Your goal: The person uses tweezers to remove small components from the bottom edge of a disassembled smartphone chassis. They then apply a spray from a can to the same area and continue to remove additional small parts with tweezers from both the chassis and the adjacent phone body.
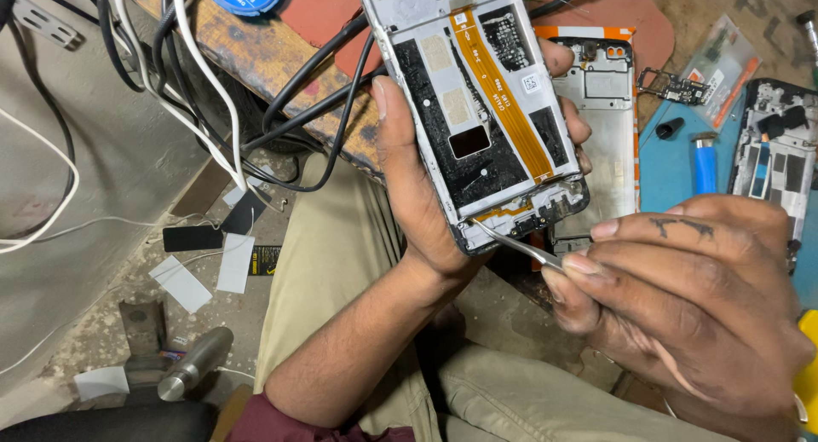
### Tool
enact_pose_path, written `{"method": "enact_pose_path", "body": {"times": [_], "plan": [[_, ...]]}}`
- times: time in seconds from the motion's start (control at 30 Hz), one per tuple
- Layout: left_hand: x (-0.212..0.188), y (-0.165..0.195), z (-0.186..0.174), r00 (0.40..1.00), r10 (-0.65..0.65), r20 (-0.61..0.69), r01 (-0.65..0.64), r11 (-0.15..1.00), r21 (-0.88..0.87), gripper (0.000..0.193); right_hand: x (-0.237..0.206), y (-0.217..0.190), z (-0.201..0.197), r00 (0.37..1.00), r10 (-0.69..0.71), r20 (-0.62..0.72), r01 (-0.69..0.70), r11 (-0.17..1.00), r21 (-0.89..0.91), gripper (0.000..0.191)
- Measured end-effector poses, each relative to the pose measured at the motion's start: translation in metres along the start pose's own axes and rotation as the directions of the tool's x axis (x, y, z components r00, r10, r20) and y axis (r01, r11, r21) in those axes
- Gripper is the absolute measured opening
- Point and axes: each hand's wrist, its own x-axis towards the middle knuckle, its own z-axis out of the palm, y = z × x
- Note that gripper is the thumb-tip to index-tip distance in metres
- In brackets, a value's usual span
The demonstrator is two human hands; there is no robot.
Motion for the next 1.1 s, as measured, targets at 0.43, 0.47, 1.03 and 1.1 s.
{"method": "enact_pose_path", "body": {"times": [0.43,0.47,1.03,1.1], "plan": [[-0.001,0.0,-0.001,1.0,0.005,0.007,-0.005,1.0,0.005,0.089,-0.005,-0.006,0.004,0.992,0.118,-0.042,-0.118,0.993,0.011,0.04],[-0.001,0.0,0.0,1.0,0.004,0.006,-0.004,1.0,0.004,0.089,-0.005,-0.006,0.003,0.993,0.112,-0.039,-0.112,0.994,0.009,0.04],[-0.002,0.0,-0.002,1.0,-0.015,0.009,0.015,1.0,-0.015,0.089,0.0,0.01,-0.003,0.999,0.049,-0.019,-0.048,0.998,0.034,0.044],[0.0,0.0,-0.002,1.0,-0.019,0.005,0.019,1.0,-0.012,0.089,-0.002,0.01,0.006,0.993,0.044,-0.11,-0.041,0.999,0.028,0.045]]}}
